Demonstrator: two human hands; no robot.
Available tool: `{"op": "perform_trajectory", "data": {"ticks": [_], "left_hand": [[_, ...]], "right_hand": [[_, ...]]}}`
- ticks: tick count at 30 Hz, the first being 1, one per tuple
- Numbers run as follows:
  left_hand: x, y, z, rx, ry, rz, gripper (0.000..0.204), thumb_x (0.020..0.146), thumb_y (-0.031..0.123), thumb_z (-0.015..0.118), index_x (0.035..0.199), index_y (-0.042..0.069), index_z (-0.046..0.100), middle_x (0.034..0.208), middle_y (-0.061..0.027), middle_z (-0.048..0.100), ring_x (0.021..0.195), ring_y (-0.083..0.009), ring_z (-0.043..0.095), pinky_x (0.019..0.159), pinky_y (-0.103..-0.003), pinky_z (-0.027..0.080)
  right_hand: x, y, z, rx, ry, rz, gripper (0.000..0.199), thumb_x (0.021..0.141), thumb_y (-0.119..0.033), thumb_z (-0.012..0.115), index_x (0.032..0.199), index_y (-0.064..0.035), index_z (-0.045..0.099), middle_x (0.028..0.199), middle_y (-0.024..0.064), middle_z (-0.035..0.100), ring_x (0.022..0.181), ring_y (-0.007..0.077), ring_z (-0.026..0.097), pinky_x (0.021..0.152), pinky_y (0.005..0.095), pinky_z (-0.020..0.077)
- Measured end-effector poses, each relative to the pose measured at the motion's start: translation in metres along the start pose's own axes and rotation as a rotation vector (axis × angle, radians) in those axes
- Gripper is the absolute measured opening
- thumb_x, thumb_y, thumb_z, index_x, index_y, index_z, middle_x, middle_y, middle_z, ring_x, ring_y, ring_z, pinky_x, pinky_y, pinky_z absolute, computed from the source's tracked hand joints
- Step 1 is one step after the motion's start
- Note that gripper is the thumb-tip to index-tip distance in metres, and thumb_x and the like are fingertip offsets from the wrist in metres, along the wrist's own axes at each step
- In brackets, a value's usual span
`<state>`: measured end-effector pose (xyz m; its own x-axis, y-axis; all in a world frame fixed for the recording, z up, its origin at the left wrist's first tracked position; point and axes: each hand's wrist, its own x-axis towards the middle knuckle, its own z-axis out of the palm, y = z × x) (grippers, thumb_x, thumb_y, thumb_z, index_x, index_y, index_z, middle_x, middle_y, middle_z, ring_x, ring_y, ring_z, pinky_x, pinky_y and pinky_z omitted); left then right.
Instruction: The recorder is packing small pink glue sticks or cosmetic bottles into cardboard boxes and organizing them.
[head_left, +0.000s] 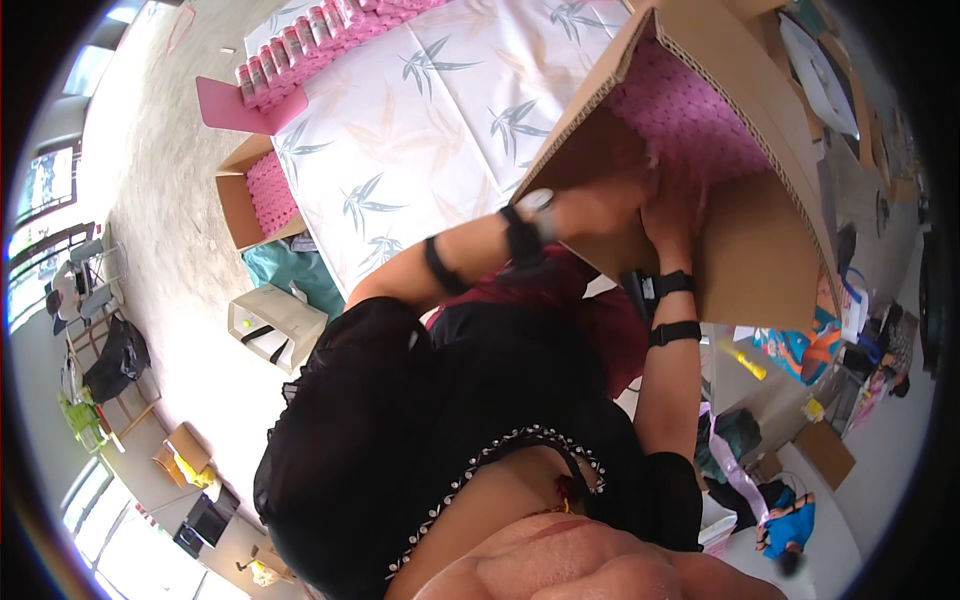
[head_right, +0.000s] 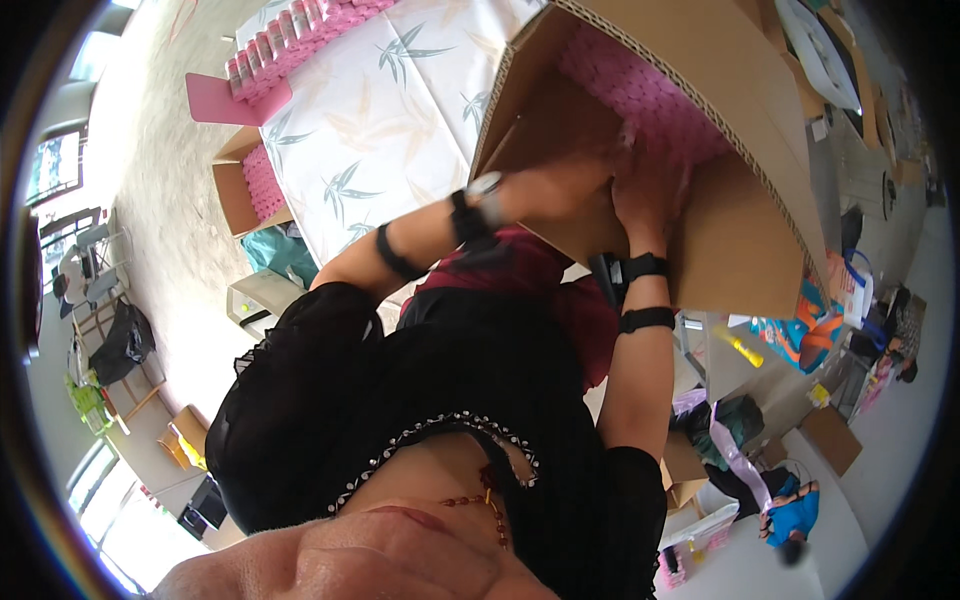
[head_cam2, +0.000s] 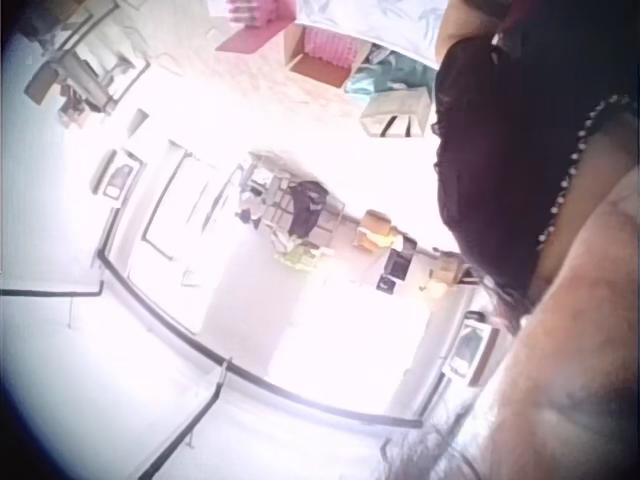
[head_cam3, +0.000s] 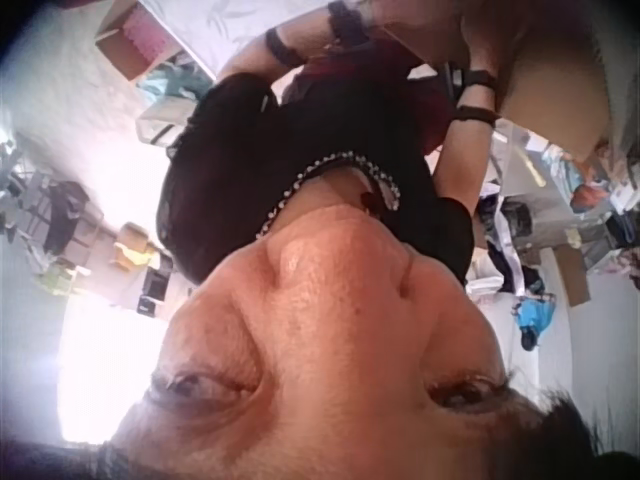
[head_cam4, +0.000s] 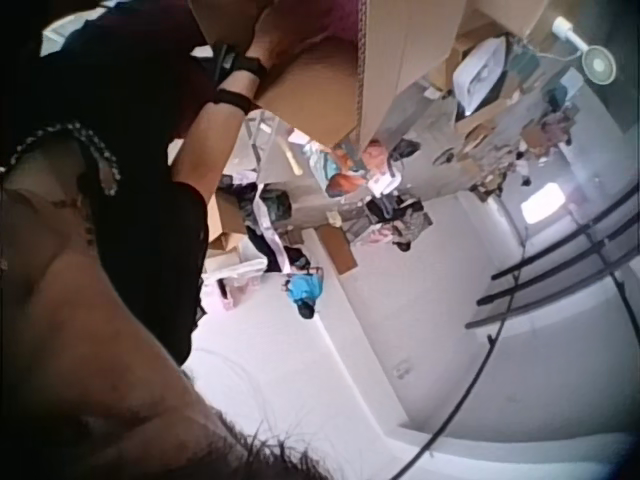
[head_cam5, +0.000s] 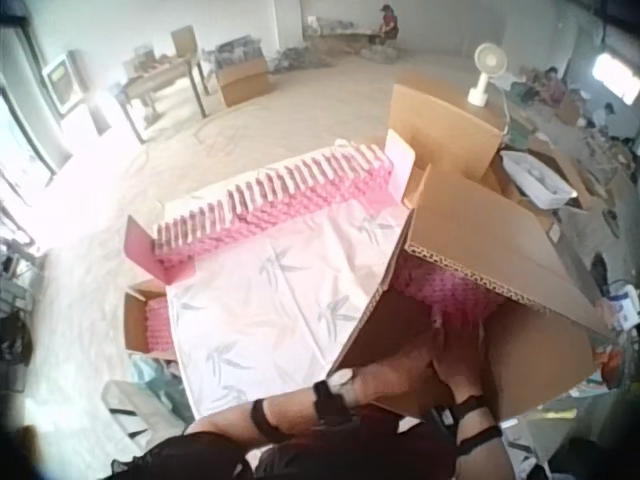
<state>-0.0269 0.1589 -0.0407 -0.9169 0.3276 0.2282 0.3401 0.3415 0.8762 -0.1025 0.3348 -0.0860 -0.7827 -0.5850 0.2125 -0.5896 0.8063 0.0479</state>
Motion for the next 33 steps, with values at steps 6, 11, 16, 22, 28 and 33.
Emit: {"op": "perform_trajectory", "data": {"ticks": [6, 11, 16, 22, 28, 33], "left_hand": [[-0.089, 0.074, -0.168, -0.502, 0.148, 0.159, 0.028, 0.093, -0.003, 0.051, 0.115, -0.001, 0.068, 0.109, -0.0127, 0.072, 0.096, -0.0204, 0.071, 0.081, -0.03, 0.054], [-0.123, -0.131, -0.281, 0.477, 1.091, -0.487, 0.06, 0.085, 0.03, 0.069, 0.133, -0.002, 0.053, 0.13, -0.0234, 0.056, 0.121, -0.0325, 0.053, 0.102, -0.039, 0.042], [-0.091, -0.213, -0.338, 0.71, 1.071, -0.847, 0.113, 0.068, 0.062, 0.074, 0.151, 0.002, 0.028, 0.154, -0.0355, 0.022, 0.142, -0.0527, 0.021, 0.116, -0.057, 0.021], [-0.031, -0.221, -0.361, 0.697, 0.967, -1.101, 0.121, 0.063, 0.069, 0.074, 0.153, 0.003, 0.026, 0.155, -0.0354, 0.019, 0.145, -0.0521, 0.016, 0.116, -0.062, 0.017], [-0.025, -0.287, -0.391, 0.69, 0.826, -1.318, 0.124, 0.059, 0.072, 0.076, 0.155, 0.012, 0.025, 0.158, -0.0353, 0.011, 0.148, -0.0498, 0.008, 0.116, -0.061, 0.017], [-0.041, -0.318, -0.455, 0.525, 0.368, -1.238, 0.119, 0.062, 0.072, 0.072, 0.156, 0.014, 0.027, 0.158, -0.0282, 0.019, 0.149, -0.0453, 0.014, 0.115, -0.064, 0.017]], "right_hand": [[-0.008, 0.002, 0.002, -0.049, -0.169, 0.214, 0.058, 0.097, -0.042, 0.045, 0.149, -0.0179, 0.04, 0.153, 0.0119, 0.039, 0.144, 0.036, 0.03, 0.118, 0.0555, 0.0202], [-0.002, -0.016, -0.014, 0.057, -0.201, 0.333, 0.061, 0.098, -0.046, 0.043, 0.153, -0.0225, 0.034, 0.159, 0.0104, 0.032, 0.15, 0.034, 0.021, 0.119, 0.0589, 0.0167], [-0.004, -0.02, -0.007, 0.031, -0.125, 0.357, 0.062, 0.1, -0.052, 0.037, 0.153, -0.0223, 0.035, 0.159, 0.0113, 0.031, 0.149, 0.0364, 0.021, 0.117, 0.0648, 0.0146], [-0.003, -0.018, -0.02, 0.072, -0.094, 0.284, 0.059, 0.101, -0.051, 0.034, 0.151, -0.0196, 0.038, 0.157, 0.0149, 0.033, 0.145, 0.0404, 0.027, 0.114, 0.0662, 0.0178], [0.013, -0.027, -0.05, 0.003, -0.44, 0.373, 0.056, 0.097, -0.037, 0.049, 0.147, -0.0136, 0.041, 0.152, 0.0153, 0.039, 0.143, 0.0357, 0.032, 0.118, 0.0531, 0.0236], [0.007, -0.021, -0.038, 0.205, -0.34, 0.42, 0.055, 0.102, -0.045, 0.036, 0.147, -0.0134, 0.044, 0.151, 0.0168, 0.042, 0.141, 0.0378, 0.035, 0.117, 0.0564, 0.023]]}}
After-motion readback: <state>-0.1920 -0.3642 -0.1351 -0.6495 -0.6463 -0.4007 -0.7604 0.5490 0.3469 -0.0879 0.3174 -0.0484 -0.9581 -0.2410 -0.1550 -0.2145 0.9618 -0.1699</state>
